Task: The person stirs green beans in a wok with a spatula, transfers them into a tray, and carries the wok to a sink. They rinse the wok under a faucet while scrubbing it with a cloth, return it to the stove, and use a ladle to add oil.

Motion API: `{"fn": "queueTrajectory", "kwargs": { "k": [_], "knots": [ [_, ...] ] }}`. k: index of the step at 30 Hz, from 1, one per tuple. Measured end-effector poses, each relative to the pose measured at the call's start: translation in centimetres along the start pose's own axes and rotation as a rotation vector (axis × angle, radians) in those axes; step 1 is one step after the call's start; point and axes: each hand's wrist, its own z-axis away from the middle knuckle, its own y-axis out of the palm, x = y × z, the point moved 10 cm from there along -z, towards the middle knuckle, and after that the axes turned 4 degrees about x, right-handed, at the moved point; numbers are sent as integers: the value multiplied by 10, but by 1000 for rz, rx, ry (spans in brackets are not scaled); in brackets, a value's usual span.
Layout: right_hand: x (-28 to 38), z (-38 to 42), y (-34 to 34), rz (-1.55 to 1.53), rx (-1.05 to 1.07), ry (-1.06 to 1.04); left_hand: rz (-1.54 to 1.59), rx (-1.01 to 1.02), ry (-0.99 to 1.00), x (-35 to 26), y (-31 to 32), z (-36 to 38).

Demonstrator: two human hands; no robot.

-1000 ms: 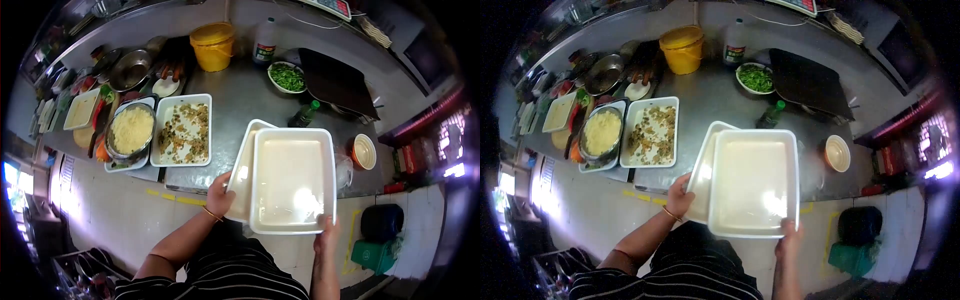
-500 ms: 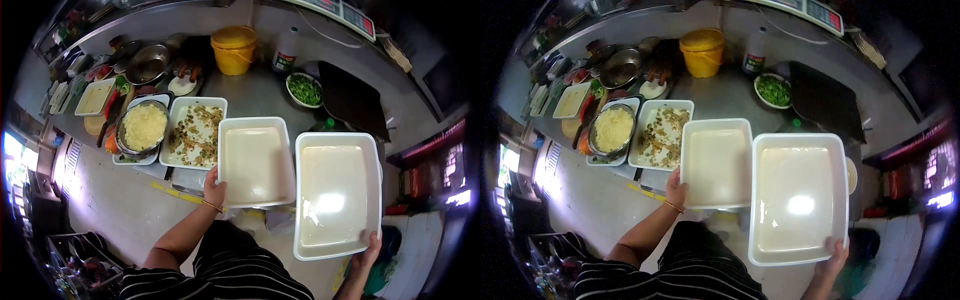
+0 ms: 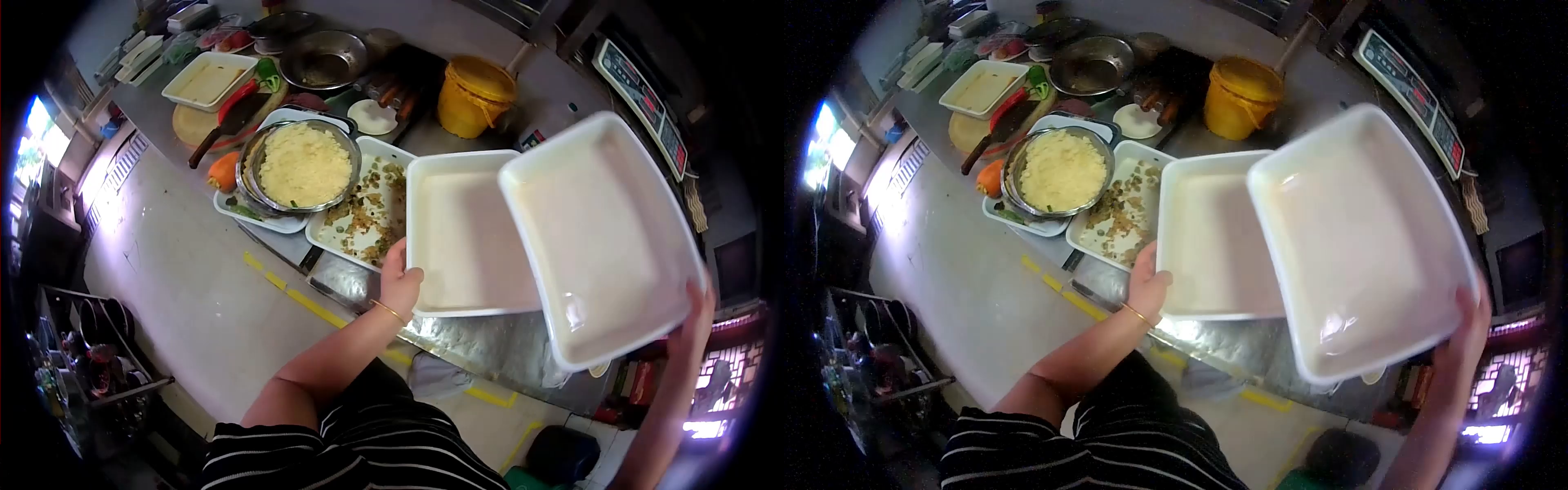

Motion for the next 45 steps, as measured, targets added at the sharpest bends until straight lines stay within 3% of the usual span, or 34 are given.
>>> {"fn": "queueTrajectory", "kwargs": {
  "k": [1,4,5,8,9,10,12,14,15,17,18,20,22,23,24,26,27,28,29,31,33,35,36,38,40,43,44,45],
  "knots": [
    [24,-33,18,20,123,-70,24,-33,-21,5,-1,-4],
    [141,-71,116,385,140,-295,136,-232,-83,26,-9,-5],
    [172,-82,152,519,293,-315,186,-230,-110,36,-6,-9],
    [261,-68,245,873,365,-678,369,-177,-267,61,5,-19],
    [292,-52,253,874,110,-994,451,-134,-300,67,13,-20],
    [308,-43,281,997,212,-1108,530,-87,-334,72,25,-21],
    [323,-28,324,1040,455,-1148,724,25,-387,93,51,-28],
    [332,1,352,921,719,-1238,944,166,-422,102,75,-36],
    [335,24,364,786,988,-1256,1017,182,-449,96,80,-34],
    [338,43,372,862,890,-1190,1165,206,-515,84,88,-20],
    [337,86,382,1050,513,-1099,1062,200,-459,81,81,-21],
    [342,75,360,1058,164,-1026,844,190,-354,77,67,-22],
    [337,-16,317,771,217,-1105,791,194,-353,74,58,-21],
    [328,-24,310,744,282,-996,847,203,-406,73,52,-21],
    [316,-31,299,717,338,-878,899,214,-472,74,48,-17],
    [278,-34,265,490,369,-637,682,329,-222,88,33,-29],
    [257,-35,237,461,321,-570,738,389,-263,87,34,-21],
    [225,-40,201,371,254,-464,791,447,-307,84,35,-13],
    [187,-41,162,278,182,-368,995,479,-518,59,42,9],
    [83,-19,78,3,-4,-102,699,184,-733,55,12,31],
    [-20,39,16,-199,-19,100,119,196,-341,35,-31,19],
    [-132,122,-49,-334,-141,242,-36,176,-253,7,-49,25],
    [-177,169,-55,-557,-169,359,-132,208,-171,2,-60,22],
    [-276,275,-65,-672,-368,619,-338,266,-61,-5,-65,19],
    [-315,344,-38,-749,-533,726,-561,313,2,-11,-54,16],
    [-381,384,4,-765,-634,752,-799,459,50,16,-31,6],
    [-403,391,16,-735,-678,780,-622,398,9,30,-33,6],
    [-414,395,25,-702,-717,805,-702,359,24,39,-33,3]
  ]
}}
